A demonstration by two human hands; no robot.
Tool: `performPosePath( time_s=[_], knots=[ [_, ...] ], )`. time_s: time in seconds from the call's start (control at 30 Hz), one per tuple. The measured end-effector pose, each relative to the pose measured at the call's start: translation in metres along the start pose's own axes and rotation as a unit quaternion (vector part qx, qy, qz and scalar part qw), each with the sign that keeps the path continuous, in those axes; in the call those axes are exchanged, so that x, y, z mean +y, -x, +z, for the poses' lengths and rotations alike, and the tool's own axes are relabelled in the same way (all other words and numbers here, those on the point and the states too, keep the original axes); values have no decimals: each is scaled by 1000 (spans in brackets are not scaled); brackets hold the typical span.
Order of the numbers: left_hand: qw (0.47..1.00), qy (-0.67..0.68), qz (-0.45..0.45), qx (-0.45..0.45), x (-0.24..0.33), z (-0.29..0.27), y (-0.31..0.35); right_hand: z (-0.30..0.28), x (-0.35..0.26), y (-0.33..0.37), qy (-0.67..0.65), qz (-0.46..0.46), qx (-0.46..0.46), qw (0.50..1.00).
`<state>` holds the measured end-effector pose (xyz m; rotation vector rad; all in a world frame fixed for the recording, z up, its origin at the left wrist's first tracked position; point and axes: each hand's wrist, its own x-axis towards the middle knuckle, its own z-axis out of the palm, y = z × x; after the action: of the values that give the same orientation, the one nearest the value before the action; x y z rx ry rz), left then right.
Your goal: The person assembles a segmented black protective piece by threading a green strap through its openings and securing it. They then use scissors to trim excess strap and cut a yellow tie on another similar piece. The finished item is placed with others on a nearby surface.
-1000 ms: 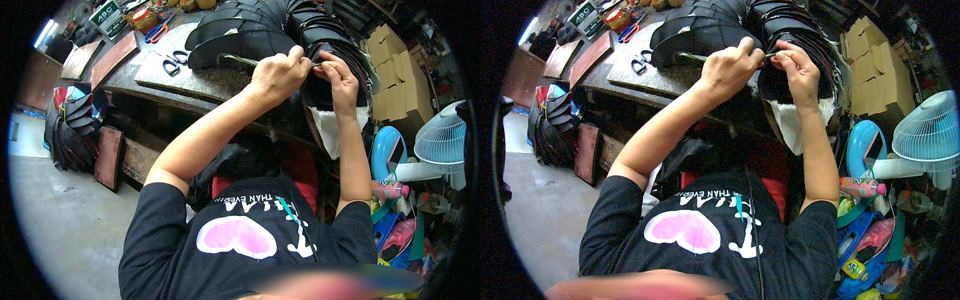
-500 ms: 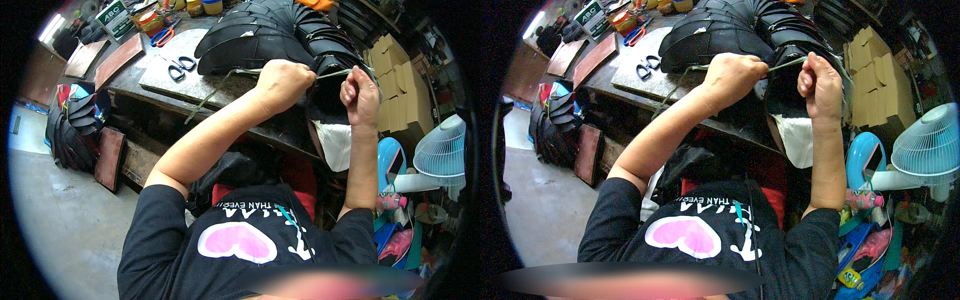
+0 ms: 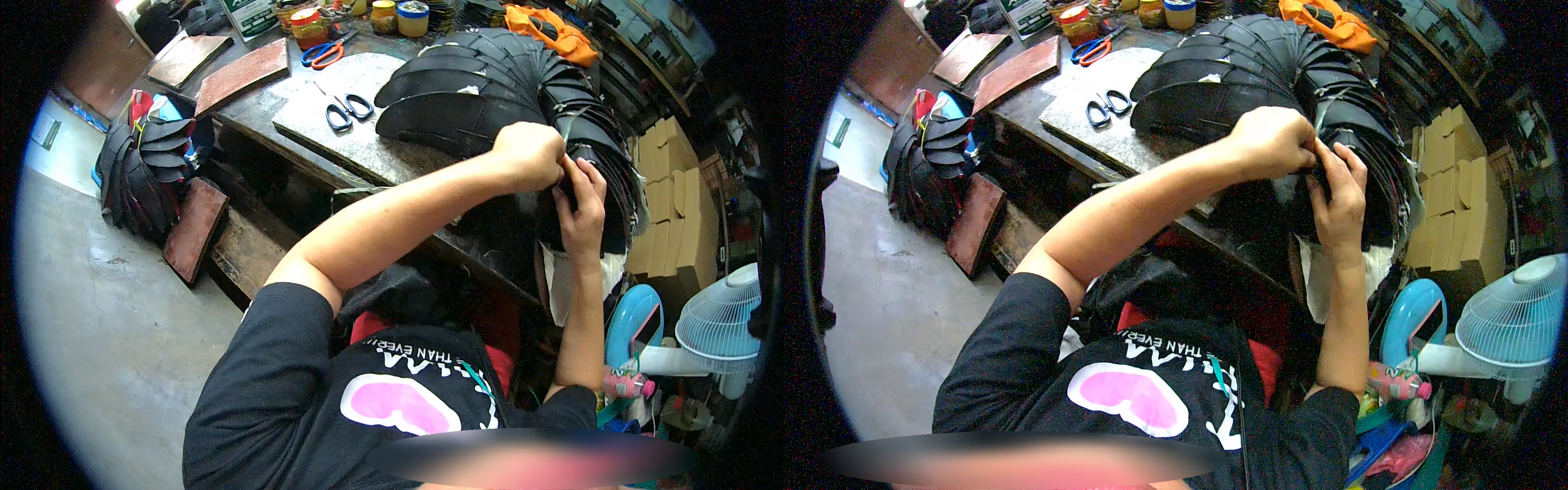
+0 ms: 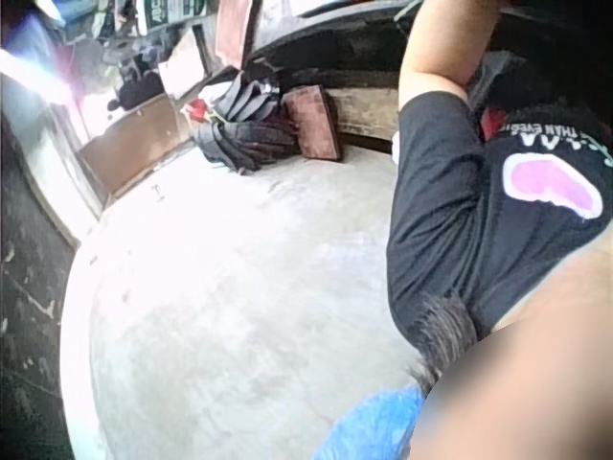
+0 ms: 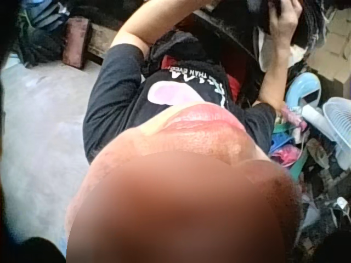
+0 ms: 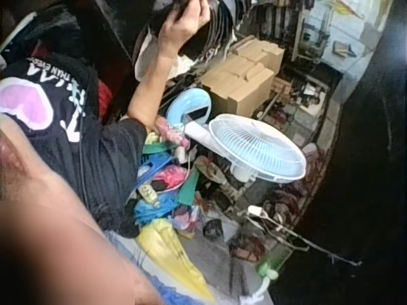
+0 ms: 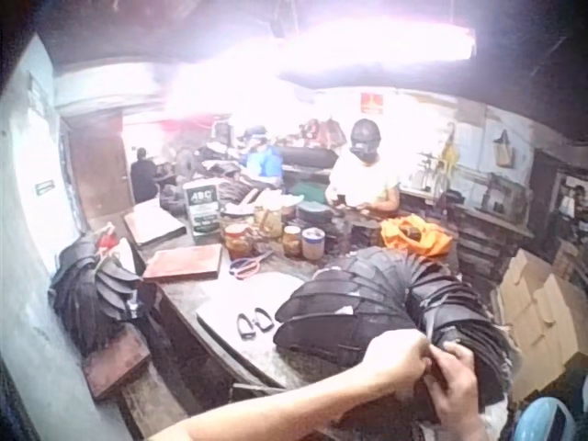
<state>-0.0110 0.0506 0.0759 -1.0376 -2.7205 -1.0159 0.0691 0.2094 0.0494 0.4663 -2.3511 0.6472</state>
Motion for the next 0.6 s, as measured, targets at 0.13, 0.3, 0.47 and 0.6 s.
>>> performPosePath(
  time_s=[0.13, 0.3, 0.47, 0.6],
  knots=[
    [999, 30, 28, -31, -9, -2, -5, 17, 8, 4, 85, -63, 65, 992],
    [997, 11, 30, -67, -14, 2, -13, 26, 11, 6, 39, -47, 165, 984],
    [994, -14, 67, -81, -15, 1, -16, 15, 11, -3, 87, -101, 102, 986],
    [993, -27, 81, -82, -15, -1, -15, -6, 8, -4, 50, -44, -3, 998]
  ],
)
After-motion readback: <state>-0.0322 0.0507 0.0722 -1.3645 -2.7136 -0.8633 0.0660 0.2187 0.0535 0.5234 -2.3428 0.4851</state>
